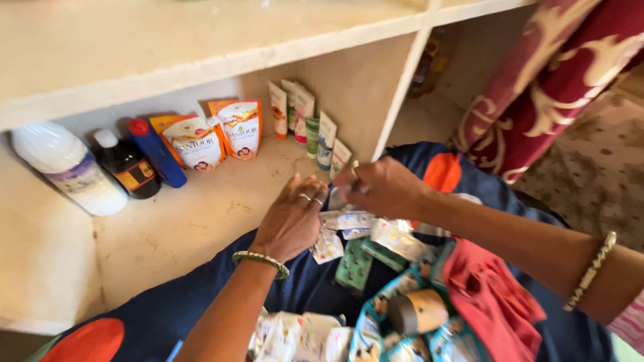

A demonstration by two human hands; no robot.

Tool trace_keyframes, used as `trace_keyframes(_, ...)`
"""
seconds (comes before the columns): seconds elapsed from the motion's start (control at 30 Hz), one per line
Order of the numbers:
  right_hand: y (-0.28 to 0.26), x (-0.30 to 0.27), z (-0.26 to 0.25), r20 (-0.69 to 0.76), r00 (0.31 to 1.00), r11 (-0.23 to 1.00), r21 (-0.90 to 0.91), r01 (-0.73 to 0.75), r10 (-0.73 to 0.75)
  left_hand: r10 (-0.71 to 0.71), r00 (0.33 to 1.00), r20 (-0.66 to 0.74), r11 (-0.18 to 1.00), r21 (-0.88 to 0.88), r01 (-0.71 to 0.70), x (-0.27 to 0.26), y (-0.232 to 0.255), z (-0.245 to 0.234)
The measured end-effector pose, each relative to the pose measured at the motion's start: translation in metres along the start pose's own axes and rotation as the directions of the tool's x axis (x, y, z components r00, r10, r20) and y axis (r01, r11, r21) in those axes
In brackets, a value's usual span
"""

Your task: The person sits on a mat and wipes various personal care items, including tubes, boxes, and sachets, with a red cloth. They then place the cleaned items onto a nearby white shelf.

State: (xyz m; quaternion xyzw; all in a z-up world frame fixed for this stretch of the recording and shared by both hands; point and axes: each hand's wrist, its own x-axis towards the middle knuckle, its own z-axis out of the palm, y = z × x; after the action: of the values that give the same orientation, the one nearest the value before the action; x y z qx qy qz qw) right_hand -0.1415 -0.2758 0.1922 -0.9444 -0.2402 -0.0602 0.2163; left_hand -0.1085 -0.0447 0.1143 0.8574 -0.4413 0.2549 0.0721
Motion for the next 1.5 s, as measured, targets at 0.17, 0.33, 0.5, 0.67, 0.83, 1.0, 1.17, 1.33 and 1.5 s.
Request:
trace_keyframes(0.17,-0.033,-0.075,-0.011,0.337,0.936,0.986,-0.16,-0.046,0.099,0.116,0.959,0.26,0.982,-0.172,-0.073,-0.005,0.044,-0.06)
trace_keyframes(0.33,-0.083,-0.133,0.02,0.463,0.853,0.97,-0.142,-0.196,0.241,0.211,0.909,0.359,0.977,-0.066,-0.201,-0.039,0.069,-0.109)
trace_keyframes(0.5,-0.132,-0.146,0.08,0.337,0.93,0.989,-0.014,-0.148,0.145,0.13,0.854,0.503,0.99,-0.016,-0.141,-0.073,0.09,-0.135)
trace_keyframes(0.67,-0.151,-0.158,0.113,0.216,0.966,0.947,-0.315,-0.068,0.142,0.033,0.915,0.402,0.997,-0.074,-0.004,-0.11,0.113,-0.135)
trace_keyframes(0.83,-0.134,-0.163,0.096,0.436,0.898,0.992,-0.125,-0.005,0.06,-0.117,0.905,0.41,0.985,-0.068,0.158,-0.134,0.123,-0.129)
trace_keyframes(1.0,-0.125,-0.181,0.061,0.397,0.915,0.966,0.258,-0.037,-0.071,-0.168,0.908,0.385,0.972,-0.087,0.216,-0.124,0.128,-0.121)
trace_keyframes(1.17,-0.09,-0.177,0.024,0.091,0.885,0.889,-0.02,-0.457,0.457,-0.208,0.877,0.434,0.952,-0.117,0.284,-0.108,0.14,-0.098)
trace_keyframes(1.33,-0.04,-0.204,0.008,-0.119,0.858,0.802,-0.312,-0.509,0.499,-0.238,0.813,0.531,0.945,-0.066,0.32,-0.112,0.15,-0.069)
trace_keyframes(1.5,-0.004,-0.23,0.017,0.003,0.842,0.833,-0.145,-0.533,0.539,-0.283,0.748,0.601,0.944,0.037,0.327,-0.116,0.151,-0.056)
